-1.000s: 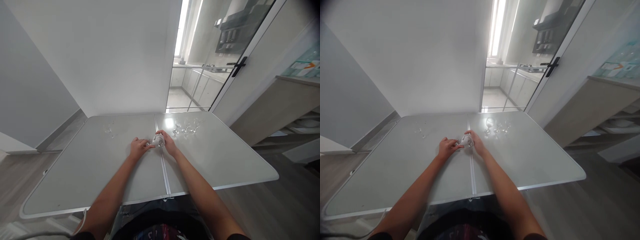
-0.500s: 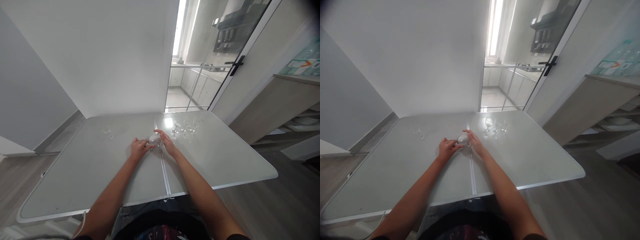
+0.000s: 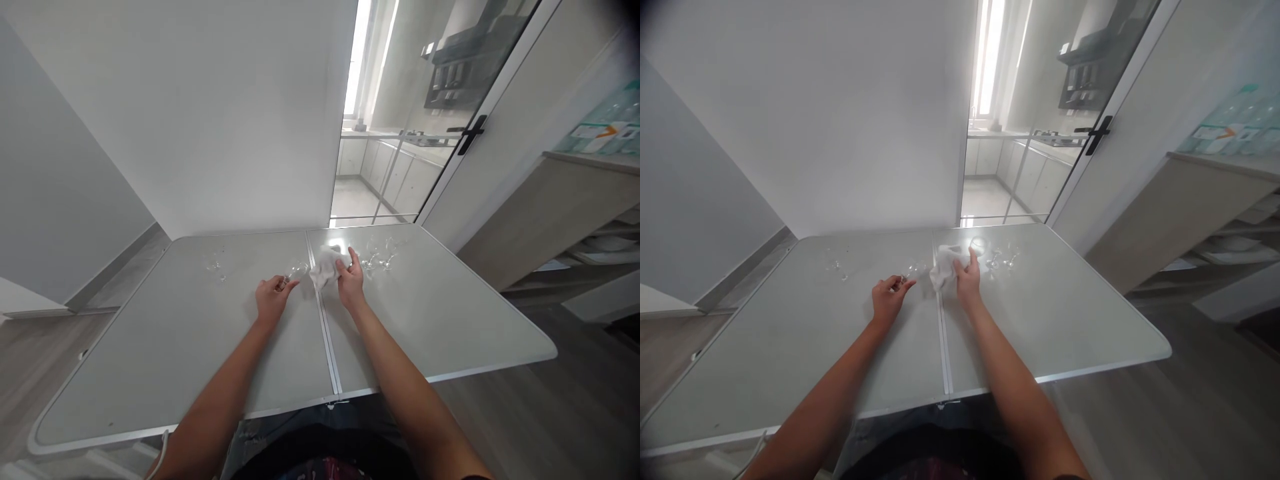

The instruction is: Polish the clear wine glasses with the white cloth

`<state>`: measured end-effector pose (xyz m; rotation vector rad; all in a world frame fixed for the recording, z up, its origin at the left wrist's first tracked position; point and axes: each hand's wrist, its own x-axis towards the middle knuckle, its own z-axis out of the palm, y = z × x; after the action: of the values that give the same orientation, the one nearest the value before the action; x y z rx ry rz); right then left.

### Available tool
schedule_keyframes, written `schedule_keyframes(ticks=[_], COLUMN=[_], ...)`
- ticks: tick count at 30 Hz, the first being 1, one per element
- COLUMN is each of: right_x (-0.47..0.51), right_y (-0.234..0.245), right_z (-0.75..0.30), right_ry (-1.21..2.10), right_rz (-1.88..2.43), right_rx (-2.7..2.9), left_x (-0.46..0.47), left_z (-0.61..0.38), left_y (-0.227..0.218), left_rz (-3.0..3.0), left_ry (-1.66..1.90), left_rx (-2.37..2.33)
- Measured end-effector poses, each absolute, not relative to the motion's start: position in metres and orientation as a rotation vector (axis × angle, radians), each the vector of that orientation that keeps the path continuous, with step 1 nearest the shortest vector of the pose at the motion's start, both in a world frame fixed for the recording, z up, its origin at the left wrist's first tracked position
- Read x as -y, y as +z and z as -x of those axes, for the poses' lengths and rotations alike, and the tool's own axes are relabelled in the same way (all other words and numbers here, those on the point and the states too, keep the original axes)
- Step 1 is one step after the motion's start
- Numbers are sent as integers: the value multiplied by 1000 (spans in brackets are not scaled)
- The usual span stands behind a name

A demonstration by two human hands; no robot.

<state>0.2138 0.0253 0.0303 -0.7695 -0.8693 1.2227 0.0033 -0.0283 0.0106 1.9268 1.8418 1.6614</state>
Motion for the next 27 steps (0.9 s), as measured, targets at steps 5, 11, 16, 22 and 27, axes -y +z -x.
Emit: schedule_keyframes(ticks=[5, 11, 16, 22, 27], right_x=[-13, 1, 3, 2, 3], right_y=[30, 26, 17, 28, 42], right_z=[-193, -181, -186, -191, -196], right_ry=[1530, 1371, 726, 150, 422], right_rz=[561, 552, 688, 544, 667], right_rx=[942, 1043, 1853, 2249, 2057], left_x=[32, 28, 24, 28, 33], left_z=[-14, -23, -19, -12, -11], left_y=[14, 8, 6, 9, 11], left_rz=[-1746, -1411, -1387, -1906, -2555], left_ry=[1567, 1445, 1419, 1336, 1219], left_rx=[-1572, -1397, -1435, -1683, -1605])
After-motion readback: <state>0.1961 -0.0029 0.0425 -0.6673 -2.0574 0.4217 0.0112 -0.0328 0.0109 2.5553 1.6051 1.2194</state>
